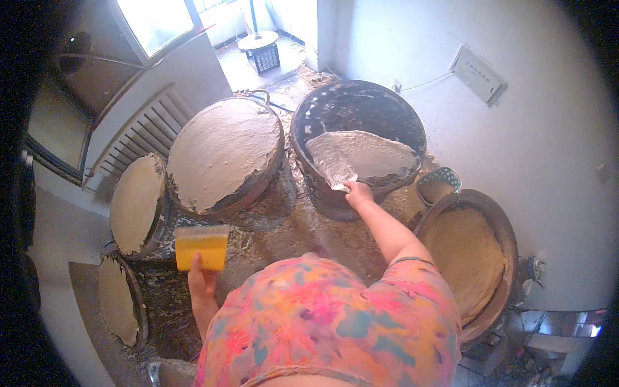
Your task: The person scoops a wet plaster-like mixture from a metal bowl and spreads it onto the flat tops of several large round drums using a trowel and a yellow plastic scraper. They repeatedly smooth the surface and remove excess material from the edges.
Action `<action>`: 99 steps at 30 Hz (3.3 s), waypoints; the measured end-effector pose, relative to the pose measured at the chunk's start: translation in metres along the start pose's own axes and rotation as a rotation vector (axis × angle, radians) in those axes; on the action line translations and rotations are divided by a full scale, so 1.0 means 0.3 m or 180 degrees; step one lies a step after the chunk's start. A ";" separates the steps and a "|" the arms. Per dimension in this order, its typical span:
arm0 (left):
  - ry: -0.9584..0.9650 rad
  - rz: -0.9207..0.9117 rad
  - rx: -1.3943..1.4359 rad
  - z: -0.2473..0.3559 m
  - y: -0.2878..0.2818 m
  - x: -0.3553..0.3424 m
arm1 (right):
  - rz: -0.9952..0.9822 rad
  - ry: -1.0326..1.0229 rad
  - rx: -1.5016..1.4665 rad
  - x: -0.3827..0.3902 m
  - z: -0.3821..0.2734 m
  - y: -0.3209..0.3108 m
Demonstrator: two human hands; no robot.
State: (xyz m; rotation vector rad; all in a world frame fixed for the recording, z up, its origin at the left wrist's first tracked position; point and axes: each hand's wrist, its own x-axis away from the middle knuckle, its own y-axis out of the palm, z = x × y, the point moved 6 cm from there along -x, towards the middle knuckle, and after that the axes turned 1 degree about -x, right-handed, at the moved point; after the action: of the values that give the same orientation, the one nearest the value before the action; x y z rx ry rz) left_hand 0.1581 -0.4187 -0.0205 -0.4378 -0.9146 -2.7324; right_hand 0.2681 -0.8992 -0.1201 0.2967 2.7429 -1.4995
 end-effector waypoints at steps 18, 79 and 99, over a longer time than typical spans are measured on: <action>-0.0498 0.0385 0.0320 -0.006 0.056 0.059 | -0.0083 0.2176 -0.3607 -0.018 0.220 -0.002; 0.0269 0.1633 0.0711 0.131 0.034 -0.038 | 0.0368 0.2093 -0.0181 -0.370 0.547 -0.347; 0.0345 0.1341 0.0638 0.122 0.183 -0.125 | -0.0907 -0.0396 0.1166 -0.624 -0.027 0.047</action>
State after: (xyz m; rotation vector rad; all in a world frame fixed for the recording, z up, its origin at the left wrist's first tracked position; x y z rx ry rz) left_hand 0.2174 -0.4346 0.0243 -0.3880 -0.9338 -2.2384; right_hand 0.4551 -0.9157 -0.1103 -0.1948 2.4827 -2.0122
